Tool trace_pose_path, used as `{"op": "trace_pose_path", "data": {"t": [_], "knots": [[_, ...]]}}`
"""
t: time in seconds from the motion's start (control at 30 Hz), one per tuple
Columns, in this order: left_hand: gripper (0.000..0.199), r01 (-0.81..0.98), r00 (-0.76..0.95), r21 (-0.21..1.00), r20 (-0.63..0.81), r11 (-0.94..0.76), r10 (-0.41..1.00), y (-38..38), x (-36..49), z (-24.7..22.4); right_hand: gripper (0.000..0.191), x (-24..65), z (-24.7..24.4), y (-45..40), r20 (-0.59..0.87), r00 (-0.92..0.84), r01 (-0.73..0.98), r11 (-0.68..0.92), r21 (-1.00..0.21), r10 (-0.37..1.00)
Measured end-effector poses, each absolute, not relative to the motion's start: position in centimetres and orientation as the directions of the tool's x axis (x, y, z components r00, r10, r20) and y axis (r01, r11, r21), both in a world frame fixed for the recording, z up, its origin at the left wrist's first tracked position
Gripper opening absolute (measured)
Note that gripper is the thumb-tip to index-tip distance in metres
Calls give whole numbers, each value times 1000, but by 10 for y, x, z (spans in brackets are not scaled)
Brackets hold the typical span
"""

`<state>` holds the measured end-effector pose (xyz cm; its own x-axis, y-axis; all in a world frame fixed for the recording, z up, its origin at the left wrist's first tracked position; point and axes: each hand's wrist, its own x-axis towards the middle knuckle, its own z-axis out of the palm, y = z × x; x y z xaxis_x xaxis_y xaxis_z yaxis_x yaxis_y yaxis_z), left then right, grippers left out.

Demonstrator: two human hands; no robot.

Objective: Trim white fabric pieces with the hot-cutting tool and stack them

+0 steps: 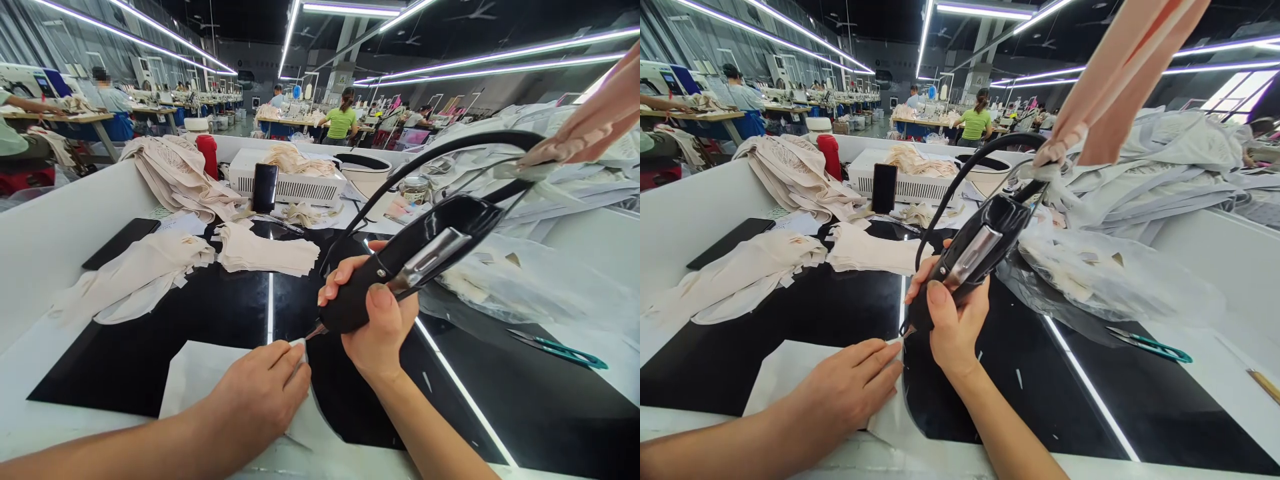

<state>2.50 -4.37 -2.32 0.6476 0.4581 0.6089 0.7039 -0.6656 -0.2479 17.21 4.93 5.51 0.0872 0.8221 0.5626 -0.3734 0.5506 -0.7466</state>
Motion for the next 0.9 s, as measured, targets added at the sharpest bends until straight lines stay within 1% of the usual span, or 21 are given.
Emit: {"op": "trace_pose_path", "data": {"t": [0.17,0.27,0.37,0.47,0.6,0.73,0.9], "knots": [[17,697,664,-268,590,-665,459,-44,25,-29,50,171,55,49,553,100,-387,544,-744,827],[18,695,680,-284,560,-661,474,-43,25,-31,51,171,56,49,545,105,-389,539,-747,832],[19,706,664,-268,571,-655,482,-43,26,-30,52,172,59,49,544,111,-401,538,-741,832],[17,715,646,-249,592,-653,482,-44,27,-29,48,175,62,49,553,91,-388,541,-746,828],[15,722,650,-254,567,-644,505,-45,27,-31,47,176,63,48,548,85,-381,535,-754,832],[14,726,636,-245,597,-643,490,-45,29,-33,50,173,59,48,546,78,-391,530,-753,834],[18,757,580,-208,651,-620,489,-46,32,-34,51,172,55,48,544,79,-397,527,-752,835]]}}
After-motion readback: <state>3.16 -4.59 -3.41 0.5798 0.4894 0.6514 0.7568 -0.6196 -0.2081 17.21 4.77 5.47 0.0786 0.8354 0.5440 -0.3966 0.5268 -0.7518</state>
